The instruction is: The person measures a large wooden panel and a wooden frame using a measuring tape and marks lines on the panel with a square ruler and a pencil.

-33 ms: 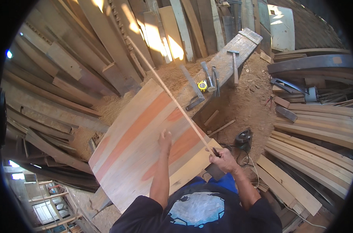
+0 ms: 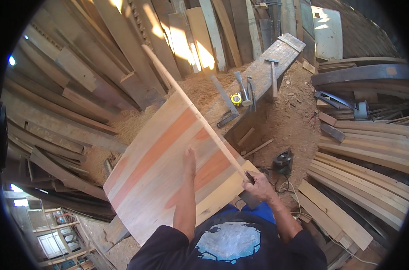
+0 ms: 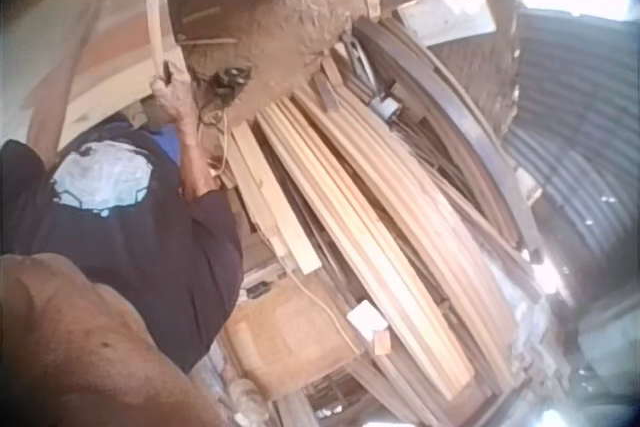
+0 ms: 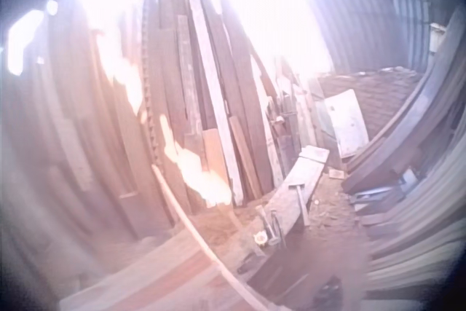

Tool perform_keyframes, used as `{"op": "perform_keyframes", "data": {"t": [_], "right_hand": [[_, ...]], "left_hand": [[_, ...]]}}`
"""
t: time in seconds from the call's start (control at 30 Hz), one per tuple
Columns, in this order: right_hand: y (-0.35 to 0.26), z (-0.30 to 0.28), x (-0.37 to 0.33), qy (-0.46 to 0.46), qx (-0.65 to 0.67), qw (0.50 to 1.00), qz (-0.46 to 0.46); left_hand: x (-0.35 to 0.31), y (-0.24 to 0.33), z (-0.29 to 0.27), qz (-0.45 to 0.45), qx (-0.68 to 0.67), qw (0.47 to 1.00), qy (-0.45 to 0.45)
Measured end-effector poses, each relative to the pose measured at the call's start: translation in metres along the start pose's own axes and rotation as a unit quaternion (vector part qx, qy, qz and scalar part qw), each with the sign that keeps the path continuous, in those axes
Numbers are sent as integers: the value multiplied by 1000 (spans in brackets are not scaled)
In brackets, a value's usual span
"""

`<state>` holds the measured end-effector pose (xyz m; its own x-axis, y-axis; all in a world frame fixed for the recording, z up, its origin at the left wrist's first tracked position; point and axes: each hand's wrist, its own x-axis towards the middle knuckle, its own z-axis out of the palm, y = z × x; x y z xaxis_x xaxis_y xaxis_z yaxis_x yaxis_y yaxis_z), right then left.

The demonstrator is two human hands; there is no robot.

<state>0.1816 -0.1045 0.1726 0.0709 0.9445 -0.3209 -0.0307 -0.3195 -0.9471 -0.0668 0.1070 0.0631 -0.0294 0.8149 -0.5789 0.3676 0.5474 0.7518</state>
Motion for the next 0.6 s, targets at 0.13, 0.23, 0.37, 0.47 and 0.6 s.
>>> {"op": "perform_keyframes", "data": {"t": [0.13, 0.23, 0.37, 0.47, 0.6], "right_hand": [[-10, 34, -12, 85, -297, 937, -162], [-3, 46, -23, 101, -348, 909, -206], [7, 58, -32, 88, -343, 914, -198], [14, 60, -36, 101, -327, 922, -183], [23, 64, -41, 113, -321, 930, -142]], "left_hand": [[21, 57, -33, 53, -523, 837, -149], [13, 104, -42, 63, -567, 813, -117], [40, 78, -63, 49, -603, 781, -158], [38, 65, -52, 38, -614, 773, -155], [62, 32, -50, 22, -553, 828, -89]]}}
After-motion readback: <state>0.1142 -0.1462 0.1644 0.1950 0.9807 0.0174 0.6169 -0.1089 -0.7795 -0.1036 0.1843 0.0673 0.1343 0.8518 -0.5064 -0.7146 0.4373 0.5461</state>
